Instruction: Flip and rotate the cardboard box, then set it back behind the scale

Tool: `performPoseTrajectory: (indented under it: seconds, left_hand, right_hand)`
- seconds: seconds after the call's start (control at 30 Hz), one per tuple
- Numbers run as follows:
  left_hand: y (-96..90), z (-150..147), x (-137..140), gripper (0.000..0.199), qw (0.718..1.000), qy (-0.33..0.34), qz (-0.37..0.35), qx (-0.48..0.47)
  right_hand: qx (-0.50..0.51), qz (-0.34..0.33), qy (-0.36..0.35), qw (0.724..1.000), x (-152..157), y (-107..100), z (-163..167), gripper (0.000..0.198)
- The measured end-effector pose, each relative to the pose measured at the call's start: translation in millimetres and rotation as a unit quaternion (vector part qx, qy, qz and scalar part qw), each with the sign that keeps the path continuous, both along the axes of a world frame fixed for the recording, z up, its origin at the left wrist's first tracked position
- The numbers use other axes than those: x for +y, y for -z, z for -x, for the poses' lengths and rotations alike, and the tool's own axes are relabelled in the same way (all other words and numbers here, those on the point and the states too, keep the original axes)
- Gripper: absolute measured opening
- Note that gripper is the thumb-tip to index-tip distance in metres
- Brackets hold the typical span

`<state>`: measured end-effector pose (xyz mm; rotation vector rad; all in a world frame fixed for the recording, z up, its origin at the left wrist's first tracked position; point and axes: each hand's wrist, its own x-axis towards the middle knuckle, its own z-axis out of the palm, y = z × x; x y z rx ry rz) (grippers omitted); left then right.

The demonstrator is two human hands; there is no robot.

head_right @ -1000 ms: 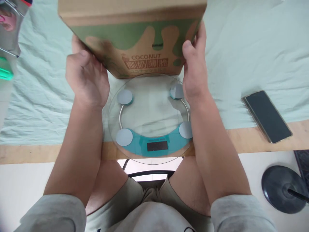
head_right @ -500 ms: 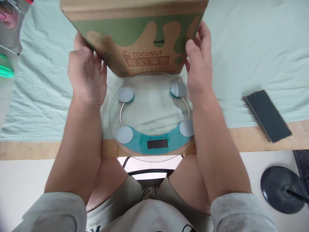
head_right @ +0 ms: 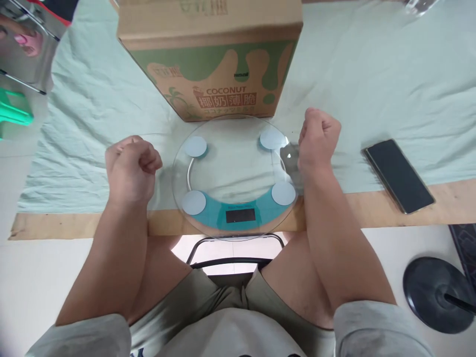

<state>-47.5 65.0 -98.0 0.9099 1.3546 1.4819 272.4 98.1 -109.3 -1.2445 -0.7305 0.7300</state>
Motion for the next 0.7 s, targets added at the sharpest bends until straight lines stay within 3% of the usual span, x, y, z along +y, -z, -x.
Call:
performPoseTrajectory:
  seconds: [0.17, 0.7]
  left_hand:
    - [12.5, 15.4, -3.3, 0.070, 0.999, 0.015, 0.042, 0.002]
    - [16.0, 5.2, -5.6, 0.068, 0.999, -0.015, 0.042, 0.017]
  right_hand:
    - [0.037, 0.063, 0.014, 0.997, -1.3, 5.4, -6.2, 0.044]
    - [-0.002, 0.063, -0.012, 0.998, -4.2, 8.1, -6.0, 0.043]
